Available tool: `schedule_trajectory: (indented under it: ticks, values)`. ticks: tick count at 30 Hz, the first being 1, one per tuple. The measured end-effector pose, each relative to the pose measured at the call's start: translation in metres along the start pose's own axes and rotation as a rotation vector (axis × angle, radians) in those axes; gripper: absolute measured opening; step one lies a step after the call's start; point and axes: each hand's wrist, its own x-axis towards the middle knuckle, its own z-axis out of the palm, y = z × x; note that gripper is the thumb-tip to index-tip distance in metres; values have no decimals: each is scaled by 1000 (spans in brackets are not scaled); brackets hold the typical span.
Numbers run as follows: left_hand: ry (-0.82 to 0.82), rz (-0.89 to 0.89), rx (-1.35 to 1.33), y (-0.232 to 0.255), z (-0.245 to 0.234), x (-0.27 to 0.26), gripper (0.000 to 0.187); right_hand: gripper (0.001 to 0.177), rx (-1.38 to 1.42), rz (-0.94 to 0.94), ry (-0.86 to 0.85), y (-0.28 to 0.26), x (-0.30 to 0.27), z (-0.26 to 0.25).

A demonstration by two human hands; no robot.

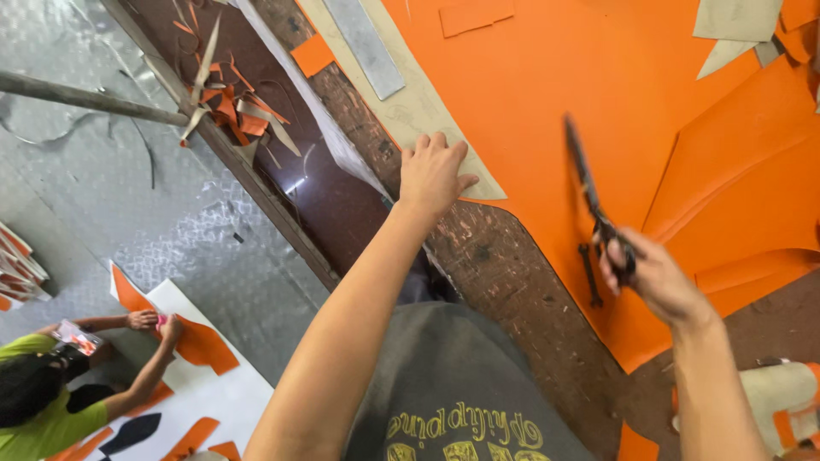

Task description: The person cuts orange fabric following a template using shears, using metal wrenches as weights to hold the template in place.

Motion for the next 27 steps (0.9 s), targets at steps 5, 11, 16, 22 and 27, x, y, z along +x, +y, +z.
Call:
schedule_trajectory:
  ticks: [5,11,16,22,27]
  values:
    - [-26,-61,68,16,4,-3,77,48,259,102,-255,70,-84,23]
    - [-114,-111,84,22,1,4,72,60,212,161,-124,109,-106,46]
    - [-131,-106,92,22,0,4,72,55,149,46,-154,97,-67,50]
    - [-169,-137,88,25,-2,8,72,51,204,1,-188,91,-51,44]
    - [-184,-135,96,25,-4,14,73,44,125,38,-162,94,-44,35]
